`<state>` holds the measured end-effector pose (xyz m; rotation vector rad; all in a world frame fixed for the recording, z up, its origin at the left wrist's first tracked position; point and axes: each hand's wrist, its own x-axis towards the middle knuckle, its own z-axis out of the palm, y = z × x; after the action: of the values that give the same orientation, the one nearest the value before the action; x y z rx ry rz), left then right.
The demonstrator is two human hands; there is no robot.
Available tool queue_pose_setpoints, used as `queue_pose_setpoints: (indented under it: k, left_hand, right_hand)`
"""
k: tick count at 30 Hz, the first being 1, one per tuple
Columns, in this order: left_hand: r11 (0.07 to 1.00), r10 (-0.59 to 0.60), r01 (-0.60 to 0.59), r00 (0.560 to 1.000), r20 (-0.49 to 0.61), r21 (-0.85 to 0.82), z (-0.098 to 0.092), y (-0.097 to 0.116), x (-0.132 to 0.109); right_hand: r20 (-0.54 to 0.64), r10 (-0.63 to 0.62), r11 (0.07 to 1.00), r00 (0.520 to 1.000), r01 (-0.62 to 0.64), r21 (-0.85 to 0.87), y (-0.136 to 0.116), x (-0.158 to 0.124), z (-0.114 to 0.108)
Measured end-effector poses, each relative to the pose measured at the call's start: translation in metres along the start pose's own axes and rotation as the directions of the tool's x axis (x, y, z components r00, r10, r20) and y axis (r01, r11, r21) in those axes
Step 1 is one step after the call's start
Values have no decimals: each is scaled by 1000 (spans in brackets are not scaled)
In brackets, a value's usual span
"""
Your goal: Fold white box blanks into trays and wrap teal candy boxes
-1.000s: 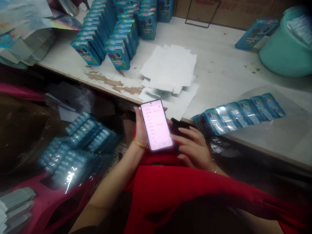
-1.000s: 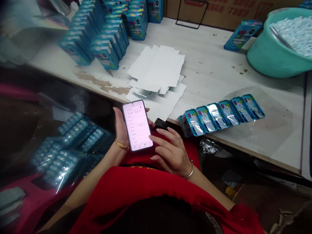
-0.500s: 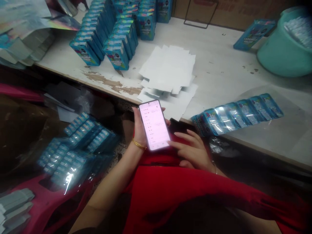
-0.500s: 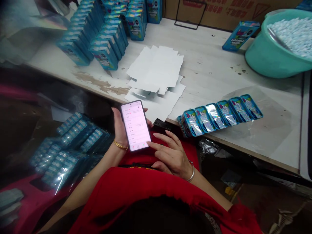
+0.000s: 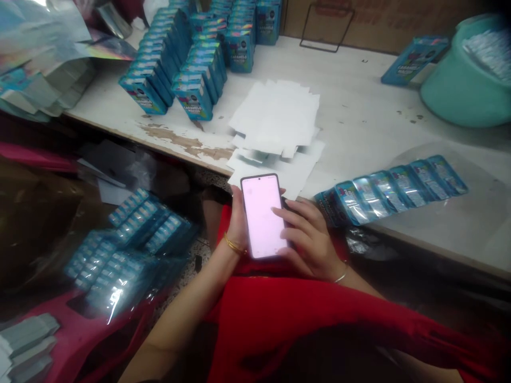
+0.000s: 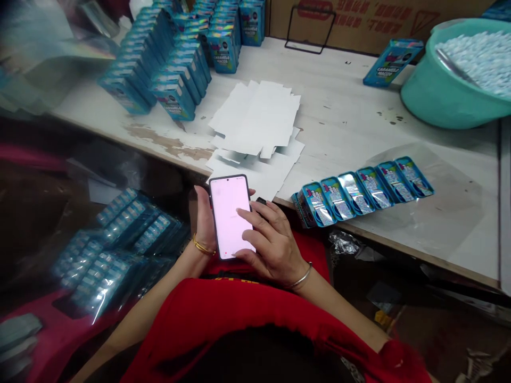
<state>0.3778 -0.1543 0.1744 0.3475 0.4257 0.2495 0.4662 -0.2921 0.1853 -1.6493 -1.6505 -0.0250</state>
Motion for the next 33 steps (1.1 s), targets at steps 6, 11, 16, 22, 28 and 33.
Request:
queue_pose_setpoints:
  k: [6, 11, 16, 22, 28, 33]
  left_hand:
    - [1000, -14, 14, 1000, 8, -16, -2, -2, 0]
    - [1000, -18, 18, 1000, 25, 1, -4, -3, 1]
    - [999, -30, 30, 999, 36, 19, -5, -4, 2]
    - [998, -55, 55, 996, 76, 3, -7, -4, 3]
    - [999, -44, 45, 999, 28, -16, -6, -5, 3]
    - [999, -35, 36, 999, 37, -29, -7, -4, 2]
  right_hand:
    - [17, -18, 1000, 1000, 19, -18, 1, 4, 5]
    - [20, -24, 999, 1000, 25, -22, 1, 6, 6]
    - [45, -29, 999, 999, 30, -24, 1, 6, 7]
    - [62, -49, 999, 997, 50, -12, 4, 5, 10]
    - [68, -39, 999, 997, 40, -2, 3, 5, 10]
    - [-21, -22, 1000, 1000, 22, 2, 3, 3, 4]
